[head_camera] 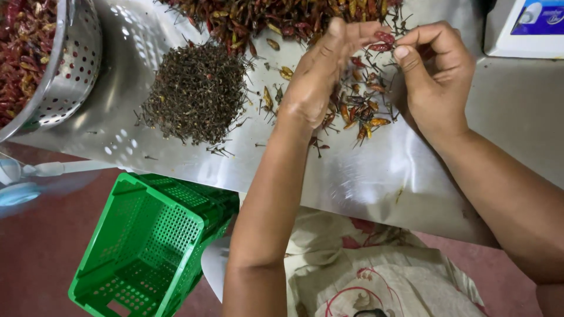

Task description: Removing stems from dried red chilies by hand on a metal table

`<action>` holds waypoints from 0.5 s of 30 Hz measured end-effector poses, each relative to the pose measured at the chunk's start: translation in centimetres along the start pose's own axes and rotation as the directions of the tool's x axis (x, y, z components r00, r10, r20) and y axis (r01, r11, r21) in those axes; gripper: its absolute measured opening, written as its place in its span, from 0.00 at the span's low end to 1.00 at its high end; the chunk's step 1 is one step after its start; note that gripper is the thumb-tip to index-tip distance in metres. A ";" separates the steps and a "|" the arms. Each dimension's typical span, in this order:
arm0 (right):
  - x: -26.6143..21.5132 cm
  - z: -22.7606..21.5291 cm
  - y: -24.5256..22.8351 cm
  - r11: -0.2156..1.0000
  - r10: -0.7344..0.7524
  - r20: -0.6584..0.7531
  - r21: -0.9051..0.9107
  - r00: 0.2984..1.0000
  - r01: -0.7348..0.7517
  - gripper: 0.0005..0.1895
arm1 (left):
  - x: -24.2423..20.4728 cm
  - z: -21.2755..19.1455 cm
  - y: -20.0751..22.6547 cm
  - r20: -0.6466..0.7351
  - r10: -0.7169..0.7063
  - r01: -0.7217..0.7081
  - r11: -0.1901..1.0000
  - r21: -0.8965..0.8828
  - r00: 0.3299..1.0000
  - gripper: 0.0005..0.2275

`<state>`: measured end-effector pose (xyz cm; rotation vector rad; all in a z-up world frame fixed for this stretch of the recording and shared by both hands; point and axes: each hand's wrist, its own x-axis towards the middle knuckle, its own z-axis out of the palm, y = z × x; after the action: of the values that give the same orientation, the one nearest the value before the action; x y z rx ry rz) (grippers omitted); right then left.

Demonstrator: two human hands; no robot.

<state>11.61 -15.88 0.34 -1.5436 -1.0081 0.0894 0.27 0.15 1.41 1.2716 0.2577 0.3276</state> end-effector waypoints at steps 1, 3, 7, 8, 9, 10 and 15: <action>0.1 0.0 -0.1 0.999 -0.038 0.012 -0.016 0.999 0.038 0.02 | -0.4 0.1 0.7 -0.003 0.066 -0.066 0.995 0.070 0.998 0.35; 0.2 0.2 -0.3 0.997 -0.075 0.024 -0.030 0.997 0.076 0.03 | -0.4 -0.2 0.2 -0.001 0.132 -0.131 0.982 0.139 0.991 0.31; -0.1 0.2 -0.4 0.995 -0.061 0.045 -0.076 0.997 0.065 0.03 | 0.5 -0.6 -2.7 0.163 0.344 -0.333 0.939 -0.089 0.925 0.15; 0.0 0.2 -0.3 0.992 -0.068 0.056 -0.104 0.996 0.073 0.04 | 0.6 -0.3 -2.9 0.202 0.387 -0.353 0.917 -0.186 0.900 0.15; 0.0 0.2 -0.3 0.992 -0.067 0.055 -0.105 0.996 0.073 0.04 | 0.4 -0.3 -2.8 0.203 0.386 -0.352 0.917 -0.186 0.900 0.15; 0.0 0.2 -0.3 0.994 -0.053 0.051 -0.098 0.997 0.058 0.04 | 0.2 -0.3 -2.7 0.155 0.326 -0.337 0.940 0.049 0.932 0.14; 0.0 0.3 -0.3 0.996 -0.033 0.049 -0.081 0.998 0.037 0.03 | -0.4 0.1 -1.3 0.025 0.327 -0.312 0.874 0.373 0.945 0.11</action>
<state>11.27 -15.72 0.54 -1.6041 -1.0882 0.0613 0.09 -0.47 0.20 1.6914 0.1436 0.6097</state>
